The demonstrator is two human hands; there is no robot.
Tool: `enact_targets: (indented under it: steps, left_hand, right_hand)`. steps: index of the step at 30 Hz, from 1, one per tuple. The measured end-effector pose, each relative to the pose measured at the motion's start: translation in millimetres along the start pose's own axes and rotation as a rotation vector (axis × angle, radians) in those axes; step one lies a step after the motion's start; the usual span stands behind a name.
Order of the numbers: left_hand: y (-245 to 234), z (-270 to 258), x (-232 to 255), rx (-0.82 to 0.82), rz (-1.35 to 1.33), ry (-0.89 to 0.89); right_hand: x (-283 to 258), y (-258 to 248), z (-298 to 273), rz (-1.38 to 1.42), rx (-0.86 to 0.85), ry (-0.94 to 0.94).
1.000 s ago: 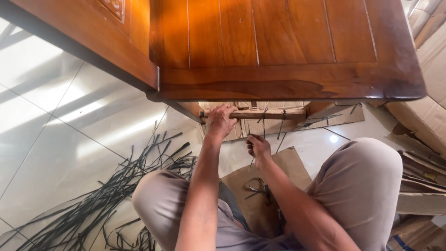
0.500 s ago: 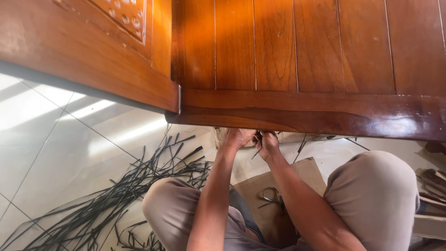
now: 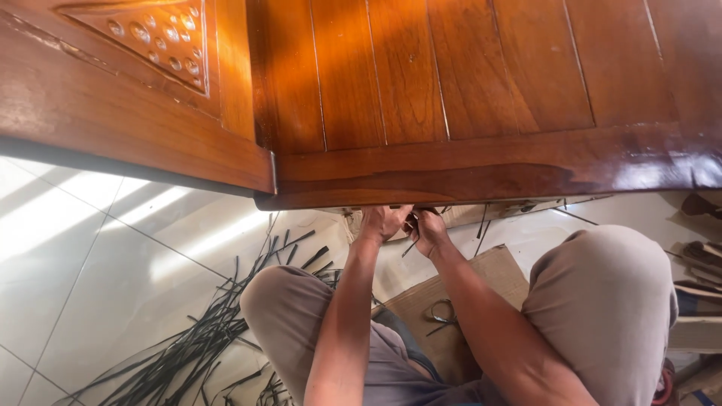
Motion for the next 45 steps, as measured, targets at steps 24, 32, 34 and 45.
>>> enact_targets:
  steps: [24, 32, 34, 45]
  left_hand:
    - [-1, -24, 8, 0.014, -0.128, 0.120]
    - [-4, -25, 8, -0.021, -0.106, 0.136]
    - [-4, -26, 8, -0.028, -0.106, 0.140]
    - [-1, -23, -10, -0.004, -0.075, 0.204]
  right_hand:
    - [-44, 3, -156, -0.391, -0.198, -0.473]
    - [-69, 14, -180, -0.646, -0.031, -0.704]
    - [-78, 20, -183, -0.761, 0.039, -0.781]
    - [-106, 31, -155, -1.187, 0.135, -1.327]
Point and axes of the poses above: each hand's wrist, its own z-axis towards the middle knuckle, its own y-axis out of the palm, x = y × z, the point moved 4 cm from there along z, towards the middle knuckle, and after that the axes turned 5 degrees about -z, right-handed, at the moved point
